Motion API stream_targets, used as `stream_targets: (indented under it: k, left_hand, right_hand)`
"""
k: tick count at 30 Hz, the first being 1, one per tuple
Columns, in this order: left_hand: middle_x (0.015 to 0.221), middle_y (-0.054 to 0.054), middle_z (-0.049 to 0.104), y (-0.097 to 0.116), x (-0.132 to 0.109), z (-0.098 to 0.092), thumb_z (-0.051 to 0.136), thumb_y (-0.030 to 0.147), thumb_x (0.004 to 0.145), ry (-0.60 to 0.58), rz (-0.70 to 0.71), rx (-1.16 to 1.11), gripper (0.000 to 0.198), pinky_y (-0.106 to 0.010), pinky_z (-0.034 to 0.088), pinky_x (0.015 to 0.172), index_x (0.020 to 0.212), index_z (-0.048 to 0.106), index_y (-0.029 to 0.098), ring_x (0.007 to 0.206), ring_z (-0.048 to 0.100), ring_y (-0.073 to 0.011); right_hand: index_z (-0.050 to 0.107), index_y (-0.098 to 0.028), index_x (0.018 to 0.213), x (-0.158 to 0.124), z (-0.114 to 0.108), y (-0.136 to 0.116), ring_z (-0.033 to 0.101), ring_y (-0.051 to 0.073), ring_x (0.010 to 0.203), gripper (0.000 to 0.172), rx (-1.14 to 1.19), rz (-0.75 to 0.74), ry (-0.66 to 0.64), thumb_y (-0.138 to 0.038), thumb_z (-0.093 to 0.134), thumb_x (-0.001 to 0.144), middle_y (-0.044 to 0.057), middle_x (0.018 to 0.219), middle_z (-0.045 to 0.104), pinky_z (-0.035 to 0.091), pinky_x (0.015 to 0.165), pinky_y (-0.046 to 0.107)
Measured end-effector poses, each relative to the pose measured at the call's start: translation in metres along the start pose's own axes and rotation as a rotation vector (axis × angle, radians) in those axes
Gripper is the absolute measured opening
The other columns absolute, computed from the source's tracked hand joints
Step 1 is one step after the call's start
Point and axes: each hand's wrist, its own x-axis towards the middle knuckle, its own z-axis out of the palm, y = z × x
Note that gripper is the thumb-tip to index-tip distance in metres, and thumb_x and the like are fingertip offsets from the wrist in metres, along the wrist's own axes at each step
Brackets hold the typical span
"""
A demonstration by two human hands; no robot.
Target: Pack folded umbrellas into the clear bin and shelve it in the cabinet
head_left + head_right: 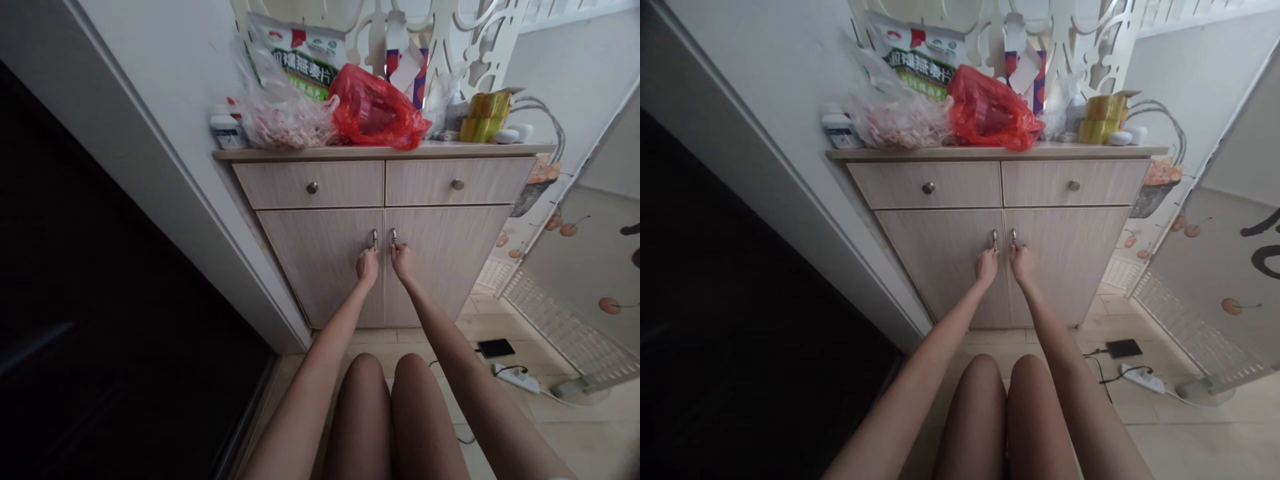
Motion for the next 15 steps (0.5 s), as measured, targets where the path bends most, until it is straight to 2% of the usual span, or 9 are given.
stream_targets:
  k: [5, 9, 13, 15]
  left_hand:
    - [0.100, -0.014, 0.072, -0.003, 0.002, 0.003, 0.043, 0.021, 0.099, 0.003, 0.010, -0.040, 0.030, -0.027, 0.042, 0.074, 0.106, 0.072, 0.014, 0.087, 0.066, -0.0201]
    - [0.099, -0.014, 0.072, -0.002, 0.004, 0.003, 0.045, 0.021, 0.097, 0.001, -0.018, -0.137, 0.029, -0.029, 0.043, 0.078, 0.102, 0.072, 0.013, 0.088, 0.065, -0.0210]
    - [0.088, -0.011, 0.072, -0.002, 0.005, -0.005, 0.051, 0.023, 0.093, -0.034, -0.025, -0.199, 0.023, -0.028, 0.044, 0.078, 0.089, 0.072, 0.014, 0.086, 0.065, -0.0205]
    - [0.080, -0.009, 0.071, -0.006, 0.003, -0.013, 0.053, 0.028, 0.092, -0.052, -0.037, -0.236, 0.024, -0.027, 0.045, 0.075, 0.082, 0.070, 0.015, 0.083, 0.064, -0.0197]
  right_hand:
    - [0.074, -0.015, 0.112, 0.002, 0.005, 0.002, 0.068, 0.024, 0.088, 0.049, 0.014, 0.002, 0.014, -0.041, 0.033, 0.102, 0.017, 0.103, 0.070, 0.045, 0.075, 0.030]
    - [0.074, -0.017, 0.110, 0.001, 0.003, 0.000, 0.068, 0.024, 0.088, 0.045, -0.002, 0.020, -0.002, -0.040, 0.036, 0.102, 0.015, 0.103, 0.071, 0.045, 0.075, 0.030]
    - [0.072, -0.015, 0.106, 0.002, -0.004, 0.002, 0.066, 0.022, 0.085, 0.041, 0.094, 0.010, -0.029, -0.043, 0.043, 0.099, 0.013, 0.096, 0.071, 0.045, 0.073, 0.029]
    - [0.069, -0.014, 0.098, 0.001, -0.010, 0.007, 0.064, 0.020, 0.078, 0.044, 0.203, 0.004, 0.018, -0.052, 0.046, 0.095, 0.011, 0.085, 0.069, 0.044, 0.068, 0.027]
